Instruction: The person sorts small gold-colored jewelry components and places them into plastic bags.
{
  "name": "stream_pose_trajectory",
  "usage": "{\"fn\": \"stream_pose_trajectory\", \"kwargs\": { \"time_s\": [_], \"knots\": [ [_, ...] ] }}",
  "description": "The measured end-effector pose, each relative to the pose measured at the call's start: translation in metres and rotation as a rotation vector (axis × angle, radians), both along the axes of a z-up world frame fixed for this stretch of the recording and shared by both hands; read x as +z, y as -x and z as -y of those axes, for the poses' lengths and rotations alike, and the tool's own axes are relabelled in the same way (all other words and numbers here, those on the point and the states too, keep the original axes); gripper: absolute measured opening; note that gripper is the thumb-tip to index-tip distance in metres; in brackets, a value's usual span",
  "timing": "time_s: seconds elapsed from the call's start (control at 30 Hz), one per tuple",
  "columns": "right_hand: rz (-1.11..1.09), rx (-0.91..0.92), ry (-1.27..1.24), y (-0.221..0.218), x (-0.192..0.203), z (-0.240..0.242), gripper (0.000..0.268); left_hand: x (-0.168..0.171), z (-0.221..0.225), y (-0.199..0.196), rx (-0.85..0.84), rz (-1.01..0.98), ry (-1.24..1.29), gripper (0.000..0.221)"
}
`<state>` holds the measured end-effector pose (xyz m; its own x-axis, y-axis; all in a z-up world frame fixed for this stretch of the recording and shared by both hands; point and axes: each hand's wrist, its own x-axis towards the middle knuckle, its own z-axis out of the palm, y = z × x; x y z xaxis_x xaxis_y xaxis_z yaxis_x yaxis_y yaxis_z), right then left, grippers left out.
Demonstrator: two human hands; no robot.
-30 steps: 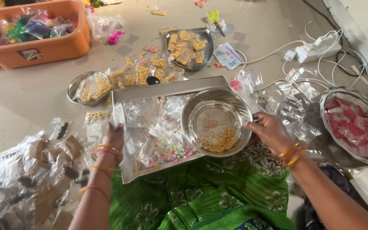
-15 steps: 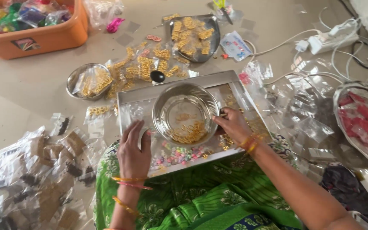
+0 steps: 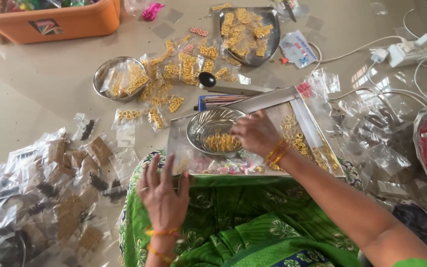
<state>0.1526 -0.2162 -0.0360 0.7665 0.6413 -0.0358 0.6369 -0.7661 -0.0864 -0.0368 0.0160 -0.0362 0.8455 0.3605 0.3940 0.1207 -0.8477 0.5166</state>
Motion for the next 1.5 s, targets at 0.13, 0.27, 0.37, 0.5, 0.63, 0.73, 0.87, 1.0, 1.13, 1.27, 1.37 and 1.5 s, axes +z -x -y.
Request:
{"fn": "stream_pose_trajectory", "kwargs": {
  "time_s": [0.13,0.27,0.37,0.5,0.63,0.73,0.87,1.0,1.13,1.27,1.37,1.5],
  "knots": [
    [0.052,0.111,-0.093,0.006,-0.046,0.007,0.018,-0.035,0.0,-0.006,-0.023,0.015,0.011,0.035],
    [-0.045,-0.013,-0.208,0.01,-0.05,0.016,0.015,-0.035,0.004,-0.003,-0.097,-0.066,0.417,0.022],
    [0.087,0.037,-0.33,0.015,-0.069,0.027,0.016,-0.043,-0.007,-0.007,-0.072,-0.071,0.366,0.027],
    [-0.029,-0.039,-0.246,0.022,-0.055,0.023,0.015,-0.055,-0.048,-0.068,0.015,-0.247,0.767,0.083],
    [0.106,0.093,-0.37,0.03,-0.067,0.03,0.019,-0.089,-0.089,-0.143,0.091,-0.455,0.525,0.09],
    [0.145,0.12,-0.416,0.043,-0.059,0.032,0.017,-0.121,-0.101,-0.18,0.155,-0.806,0.636,0.082],
    [0.046,0.108,-0.502,0.068,-0.035,0.034,0.009,-0.219,-0.118,-0.206,-0.001,-0.947,0.511,0.071],
    [0.169,0.154,-0.616,0.087,-0.016,0.039,0.009,-0.242,-0.113,-0.17,-0.326,-0.77,-0.143,0.041],
    [0.04,0.12,-0.726,0.092,-0.017,0.051,0.008,-0.137,-0.067,-0.106,-0.048,-0.491,0.802,0.05],
    [-0.027,-0.297,-0.637,0.063,-0.043,0.07,0.014,-0.15,-0.053,-0.067,0.004,-0.302,0.281,0.048],
    [0.055,-0.37,-0.521,0.047,-0.031,0.076,0.02,-0.153,-0.048,-0.061,0.01,-0.201,0.248,0.043],
    [0.155,-0.386,-0.363,0.045,-0.01,0.083,0.046,-0.127,-0.042,-0.063,-0.036,-0.095,0.318,0.042]
  ]
}}
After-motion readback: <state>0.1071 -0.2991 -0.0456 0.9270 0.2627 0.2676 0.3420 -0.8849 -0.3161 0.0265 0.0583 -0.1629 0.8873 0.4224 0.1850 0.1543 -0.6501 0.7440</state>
